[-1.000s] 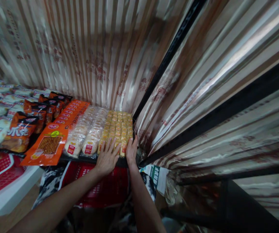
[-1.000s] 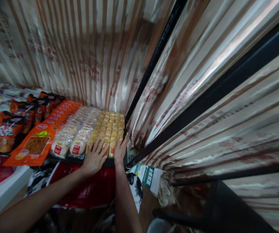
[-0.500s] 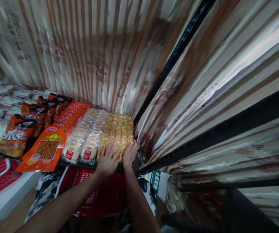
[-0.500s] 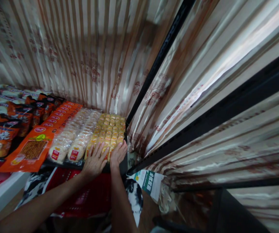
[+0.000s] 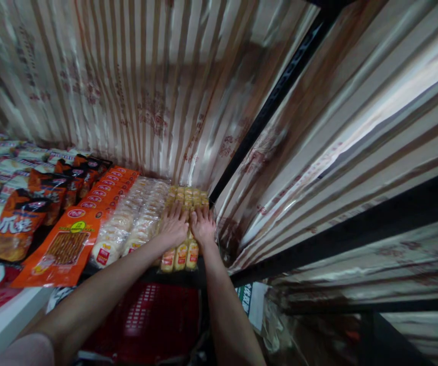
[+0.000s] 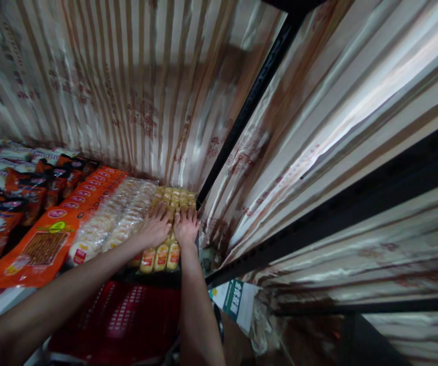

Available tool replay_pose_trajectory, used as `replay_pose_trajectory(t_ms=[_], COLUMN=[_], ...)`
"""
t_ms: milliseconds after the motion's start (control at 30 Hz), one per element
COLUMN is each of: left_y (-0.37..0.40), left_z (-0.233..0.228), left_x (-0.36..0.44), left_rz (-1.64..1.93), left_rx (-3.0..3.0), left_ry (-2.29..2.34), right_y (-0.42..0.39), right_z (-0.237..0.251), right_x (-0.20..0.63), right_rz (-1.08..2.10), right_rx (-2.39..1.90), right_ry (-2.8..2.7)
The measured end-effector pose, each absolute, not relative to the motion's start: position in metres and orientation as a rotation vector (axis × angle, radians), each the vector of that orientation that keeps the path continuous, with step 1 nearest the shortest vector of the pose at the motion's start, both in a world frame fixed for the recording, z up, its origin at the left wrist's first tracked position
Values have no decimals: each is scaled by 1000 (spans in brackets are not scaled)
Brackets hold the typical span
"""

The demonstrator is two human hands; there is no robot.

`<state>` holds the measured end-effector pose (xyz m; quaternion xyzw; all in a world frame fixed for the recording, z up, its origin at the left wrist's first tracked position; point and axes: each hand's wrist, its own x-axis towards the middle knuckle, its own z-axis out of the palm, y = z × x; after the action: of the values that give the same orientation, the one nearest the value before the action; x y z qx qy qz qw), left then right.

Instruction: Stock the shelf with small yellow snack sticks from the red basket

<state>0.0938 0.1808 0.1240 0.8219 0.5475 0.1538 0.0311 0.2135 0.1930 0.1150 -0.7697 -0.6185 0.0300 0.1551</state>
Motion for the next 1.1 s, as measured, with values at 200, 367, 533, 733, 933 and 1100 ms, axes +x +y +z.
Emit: replay_pose_trajectory(t_ms=[200, 367, 533, 733, 933, 1100], left_y=[191, 191, 203, 231, 234, 241], left_z=[105, 104, 116, 116, 110, 116], left_x=[97, 97, 97, 95, 93, 95], left_rz=[343, 332, 351, 243, 149, 170], left_rx=[2565, 2598, 2567, 2468, 2477, 2438], left_ry=[1600, 1564, 1601, 1698, 1667, 1667], right_y=[194, 193, 202, 221, 222, 230], right_z=[112, 109, 116, 116, 107, 117], right_x=[211, 209, 209, 209, 209, 208], right_rz=[135, 134, -42, -20, 16, -81], right_rx=[-2269, -2278, -2188, -2140, -2181, -2185], right_ry=[-1863, -1856, -1856, -1983, -2053, -2020])
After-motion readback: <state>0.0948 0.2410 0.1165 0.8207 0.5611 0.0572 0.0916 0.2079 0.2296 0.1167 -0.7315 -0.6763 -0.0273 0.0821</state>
